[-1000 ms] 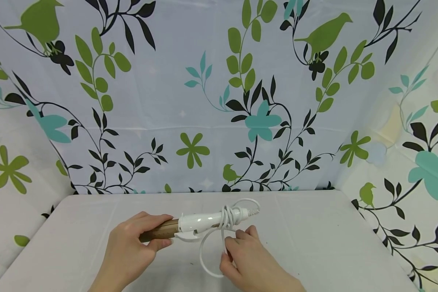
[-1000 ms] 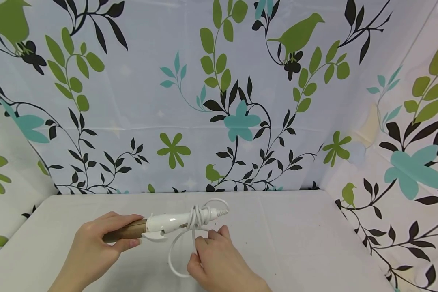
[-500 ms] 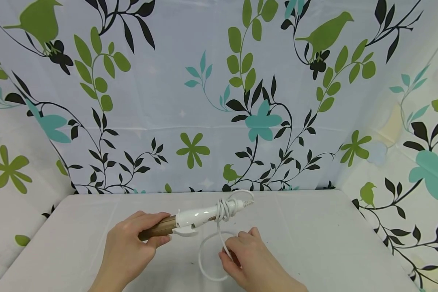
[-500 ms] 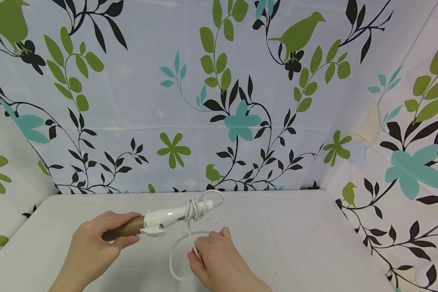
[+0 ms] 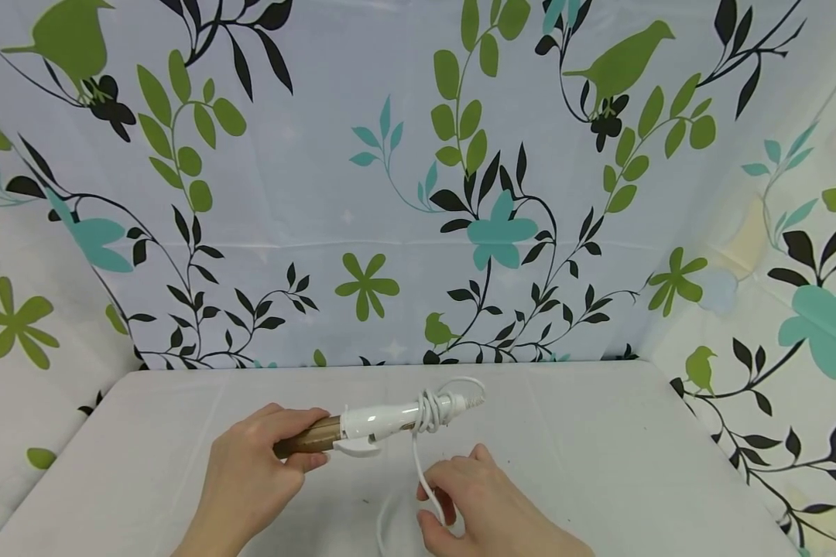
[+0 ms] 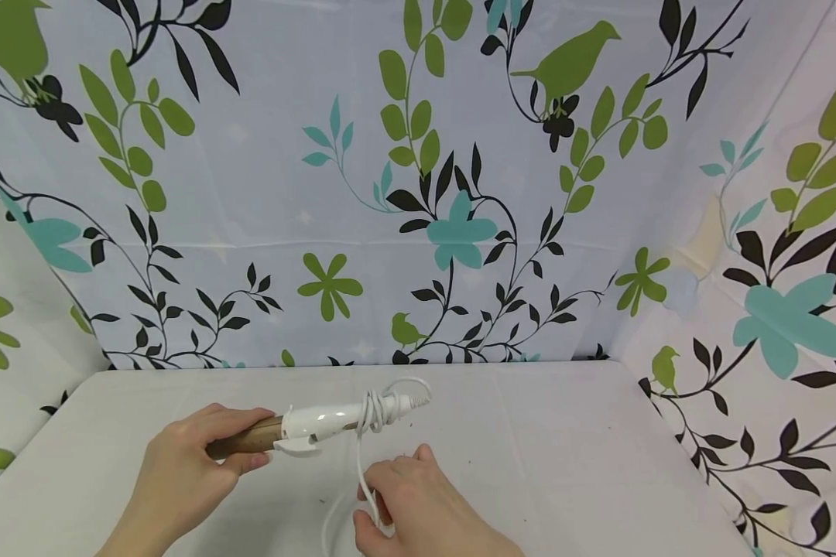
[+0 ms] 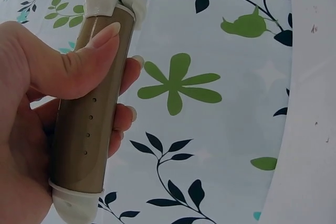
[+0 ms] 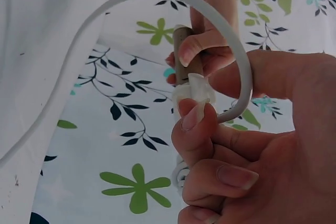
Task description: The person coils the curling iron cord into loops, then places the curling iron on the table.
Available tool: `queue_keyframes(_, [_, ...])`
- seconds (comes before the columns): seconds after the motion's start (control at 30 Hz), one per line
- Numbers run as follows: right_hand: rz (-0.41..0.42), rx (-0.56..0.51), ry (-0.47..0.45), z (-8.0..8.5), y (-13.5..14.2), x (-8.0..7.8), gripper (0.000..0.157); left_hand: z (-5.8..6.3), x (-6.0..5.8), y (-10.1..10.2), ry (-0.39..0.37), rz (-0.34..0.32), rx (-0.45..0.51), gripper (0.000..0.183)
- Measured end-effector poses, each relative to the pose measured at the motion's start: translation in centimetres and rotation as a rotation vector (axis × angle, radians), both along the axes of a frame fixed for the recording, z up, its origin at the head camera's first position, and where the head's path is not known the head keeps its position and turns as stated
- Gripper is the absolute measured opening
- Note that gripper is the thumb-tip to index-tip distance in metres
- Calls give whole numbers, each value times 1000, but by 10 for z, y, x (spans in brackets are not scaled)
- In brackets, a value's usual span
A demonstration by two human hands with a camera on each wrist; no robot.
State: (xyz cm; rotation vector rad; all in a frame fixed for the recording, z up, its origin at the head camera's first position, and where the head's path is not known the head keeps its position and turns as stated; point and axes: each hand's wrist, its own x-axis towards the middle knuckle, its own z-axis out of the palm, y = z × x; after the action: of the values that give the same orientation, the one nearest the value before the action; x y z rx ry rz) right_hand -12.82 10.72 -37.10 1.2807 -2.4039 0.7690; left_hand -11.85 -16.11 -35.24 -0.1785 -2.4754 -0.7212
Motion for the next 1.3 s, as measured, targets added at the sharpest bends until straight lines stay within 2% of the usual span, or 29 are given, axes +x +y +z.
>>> queue_keyframes(0.23, [8, -25, 17, 3, 3, 2, 20, -1, -1, -3, -47, 15, 4, 48])
queue_keyframes(0.37, [-24, 1, 63, 5, 4, 4, 9, -2, -1, -4, -50, 19, -6, 47])
queue_keyframes(0.43, [-44, 15, 113, 5, 5, 4, 8, -3, -1, -4, -55, 17, -12, 46])
queue_keyframes(0.6, [-94, 31, 277, 6, 5, 3, 43, -3, -1, -3, -98, 25, -28, 44])
queue_keyframes(0.67, [-103, 29, 335, 5, 5, 2, 47, -3, -1, -2, -114, 28, -37, 44])
queue_keyframes(0.9, [-120, 1, 553, 6, 5, -3, 41, -4, 1, -2, -123, 12, -37, 46])
queue_keyframes(1.07, [-79, -63, 681, 11, 5, -7, 33, -6, 1, -2, -102, -12, -53, 48])
queue_keyframes(1.2, [-52, -125, 746, 15, 6, -10, 33, -8, 1, -2, -92, -37, -63, 50])
queue_keyframes(1.3, [-51, -172, 766, 17, 7, -12, 35, -7, 1, -2, -112, -43, -67, 49])
